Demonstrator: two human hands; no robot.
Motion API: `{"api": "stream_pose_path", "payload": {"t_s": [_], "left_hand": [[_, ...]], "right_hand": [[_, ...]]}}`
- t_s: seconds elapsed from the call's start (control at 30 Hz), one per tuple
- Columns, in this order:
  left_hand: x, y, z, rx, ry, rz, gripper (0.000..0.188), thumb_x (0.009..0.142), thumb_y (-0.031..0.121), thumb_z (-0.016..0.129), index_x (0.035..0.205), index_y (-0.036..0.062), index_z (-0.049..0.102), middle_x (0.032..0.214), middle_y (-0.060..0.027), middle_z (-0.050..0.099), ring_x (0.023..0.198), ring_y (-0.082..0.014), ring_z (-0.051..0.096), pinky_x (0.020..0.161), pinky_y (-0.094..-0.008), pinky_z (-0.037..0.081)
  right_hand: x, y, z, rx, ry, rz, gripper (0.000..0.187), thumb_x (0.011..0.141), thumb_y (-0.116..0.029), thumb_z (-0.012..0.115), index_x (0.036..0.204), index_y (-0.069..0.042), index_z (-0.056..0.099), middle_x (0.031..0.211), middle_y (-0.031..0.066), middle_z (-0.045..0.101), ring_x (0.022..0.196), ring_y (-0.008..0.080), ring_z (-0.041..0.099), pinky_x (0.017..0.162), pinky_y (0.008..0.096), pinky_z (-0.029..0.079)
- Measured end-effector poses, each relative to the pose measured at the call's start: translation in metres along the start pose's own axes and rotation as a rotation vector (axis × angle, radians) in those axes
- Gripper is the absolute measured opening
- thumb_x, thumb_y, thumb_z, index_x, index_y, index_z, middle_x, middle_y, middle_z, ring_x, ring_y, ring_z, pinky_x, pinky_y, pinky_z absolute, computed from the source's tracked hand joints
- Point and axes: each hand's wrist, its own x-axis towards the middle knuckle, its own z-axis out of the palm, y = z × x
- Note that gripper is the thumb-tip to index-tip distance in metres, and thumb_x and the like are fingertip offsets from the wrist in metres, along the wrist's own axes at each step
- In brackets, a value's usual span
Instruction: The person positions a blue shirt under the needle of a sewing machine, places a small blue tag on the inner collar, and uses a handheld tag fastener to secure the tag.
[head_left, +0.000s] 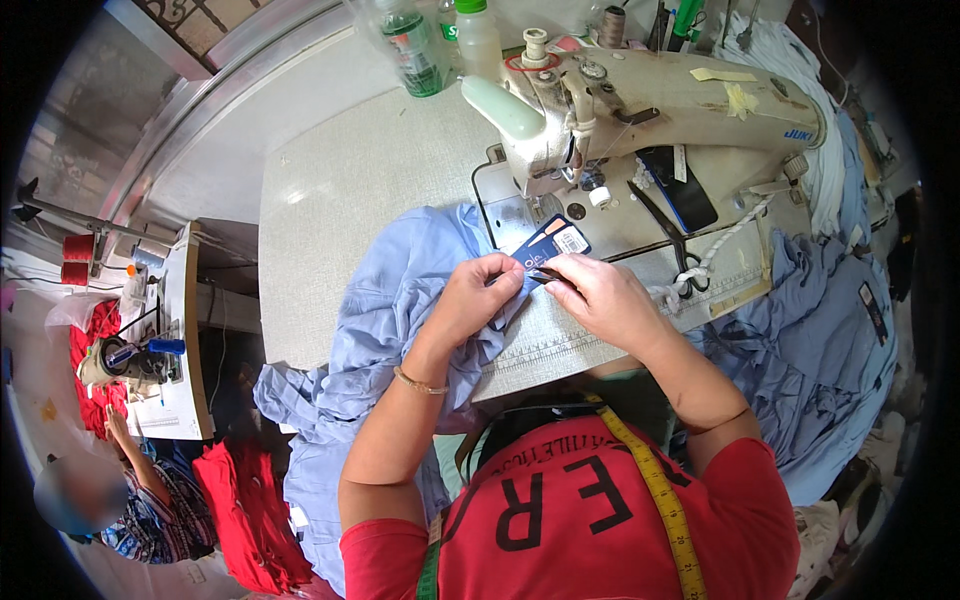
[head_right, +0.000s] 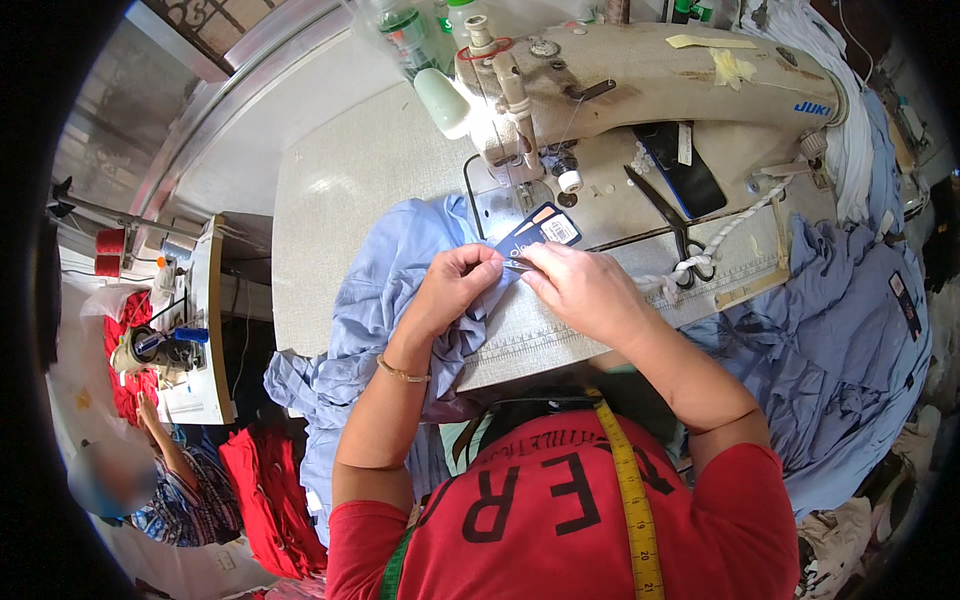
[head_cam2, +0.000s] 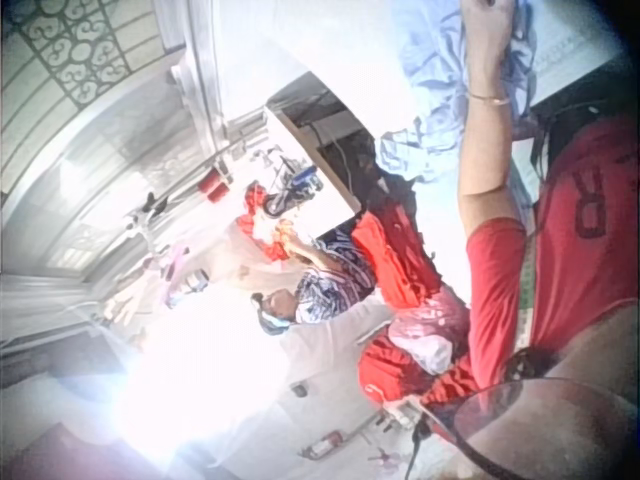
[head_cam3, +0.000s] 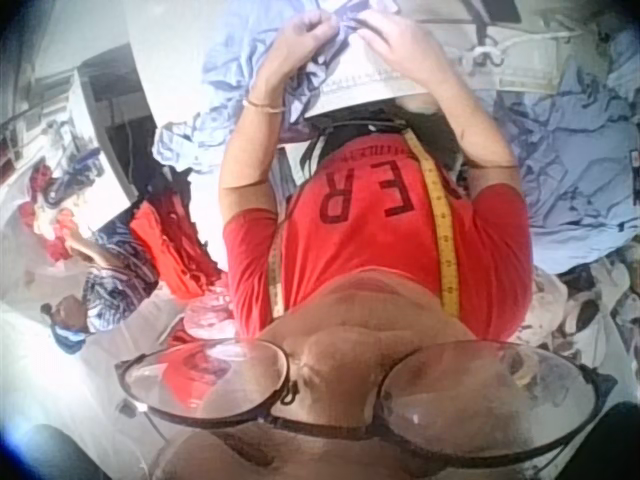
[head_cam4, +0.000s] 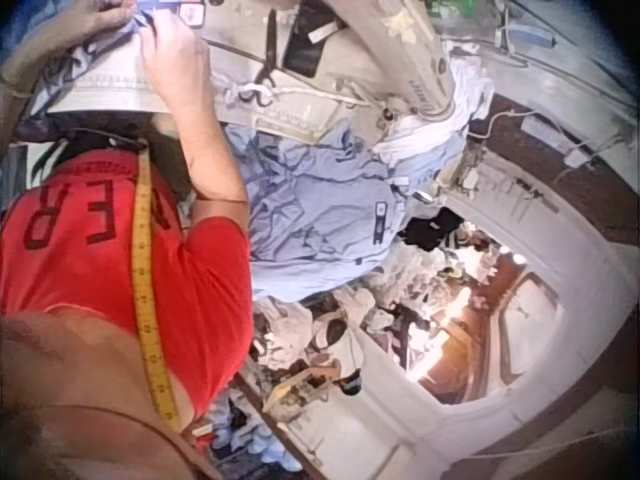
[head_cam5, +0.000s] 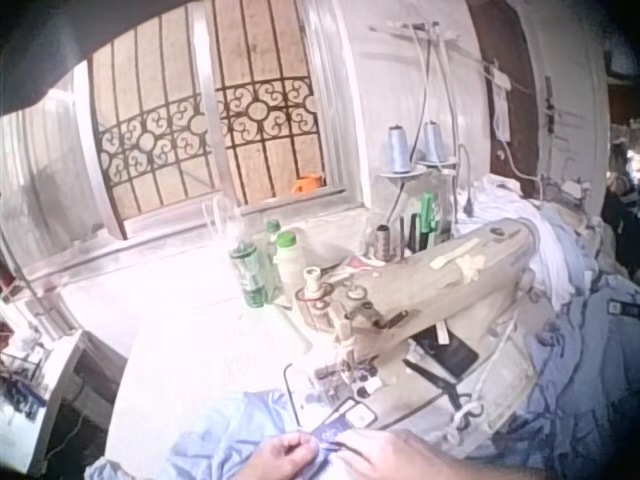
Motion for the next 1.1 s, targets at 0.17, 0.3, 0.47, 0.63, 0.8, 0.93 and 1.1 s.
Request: {"api": "stream_pose_path", "payload": {"t_s": [0.17, 0.3, 0.47, 0.63, 0.8, 0.93, 1.1], "left_hand": [[-0.0001, -0.0004, 0.0009, 0.006, 0.007, -0.005, 0.010, 0.087, 0.011, 0.057, 0.084, 0.0036, 0.062, 0.070, 0.0100, 0.050, 0.060, 0.0011, 0.039, 0.052, -0.0148, 0.032], [-0.0002, 0.0011, 0.0007, 0.035, 0.000, 0.006, 0.010, 0.087, 0.012, 0.058, 0.084, 0.0035, 0.062, 0.070, 0.0098, 0.050, 0.061, 0.0009, 0.040, 0.052, -0.0151, 0.032], [-0.0002, -0.0011, 0.0006, 0.050, 0.005, 0.027, 0.010, 0.087, 0.012, 0.058, 0.084, 0.0034, 0.062, 0.071, 0.0095, 0.050, 0.062, 0.0007, 0.040, 0.053, -0.0152, 0.033], [0.0001, -0.0016, 0.0003, 0.074, 0.005, 0.035, 0.010, 0.087, 0.012, 0.058, 0.084, 0.0031, 0.062, 0.072, 0.0094, 0.051, 0.063, 0.0005, 0.041, 0.055, -0.0152, 0.034], [-0.0007, 0.0001, 0.0011, 0.078, 0.008, 0.030, 0.010, 0.086, 0.012, 0.058, 0.084, 0.0029, 0.062, 0.073, 0.0092, 0.051, 0.065, 0.0004, 0.042, 0.056, -0.0155, 0.035], [0.0001, -0.0028, 0.0008, 0.111, 0.018, 0.055, 0.011, 0.086, 0.012, 0.058, 0.084, 0.0027, 0.062, 0.074, 0.0090, 0.051, 0.067, 0.0001, 0.043, 0.058, -0.0159, 0.036], [-0.0008, 0.0007, 0.0014, 0.104, 0.013, 0.043, 0.011, 0.086, 0.012, 0.059, 0.083, 0.0024, 0.062, 0.074, 0.0088, 0.052, 0.067, -0.0001, 0.043, 0.058, -0.0160, 0.037]], "right_hand": [[-0.0001, -0.0017, -0.0004, -0.120, 0.008, -0.012, 0.021, 0.083, -0.019, 0.056, 0.098, -0.004, 0.059, 0.087, 0.0153, 0.061, 0.075, 0.0337, 0.060, 0.066, 0.0414, 0.049], [-0.0005, -0.0007, -0.0009, -0.170, 0.009, -0.030, 0.020, 0.082, -0.018, 0.057, 0.097, -0.005, 0.059, 0.085, 0.0137, 0.061, 0.071, 0.0327, 0.060, 0.063, 0.0413, 0.049], [0.0005, 0.0002, -0.0002, -0.181, 0.005, -0.048, 0.019, 0.082, -0.019, 0.058, 0.097, -0.006, 0.058, 0.080, 0.0122, 0.061, 0.067, 0.0320, 0.060, 0.061, 0.0418, 0.048], [0.0007, -0.0009, -0.0004, -0.236, -0.005, -0.038, 0.018, 0.082, -0.019, 0.058, 0.096, -0.008, 0.059, 0.079, 0.0109, 0.061, 0.066, 0.0309, 0.061, 0.060, 0.0414, 0.048], [0.0004, -0.0021, -0.0006, -0.263, -0.011, -0.032, 0.018, 0.082, -0.019, 0.058, 0.096, -0.008, 0.059, 0.080, 0.0106, 0.061, 0.067, 0.0304, 0.061, 0.061, 0.0408, 0.049], [0.0009, -0.0029, -0.0009, -0.269, -0.025, -0.027, 0.018, 0.082, -0.019, 0.058, 0.096, -0.009, 0.059, 0.080, 0.0104, 0.061, 0.067, 0.0305, 0.061, 0.061, 0.0406, 0.049], [0.0006, -0.0021, -0.0009, -0.265, -0.018, -0.033, 0.017, 0.082, -0.019, 0.057, 0.096, -0.009, 0.059, 0.079, 0.0101, 0.060, 0.068, 0.0303, 0.061, 0.062, 0.0407, 0.049]]}}
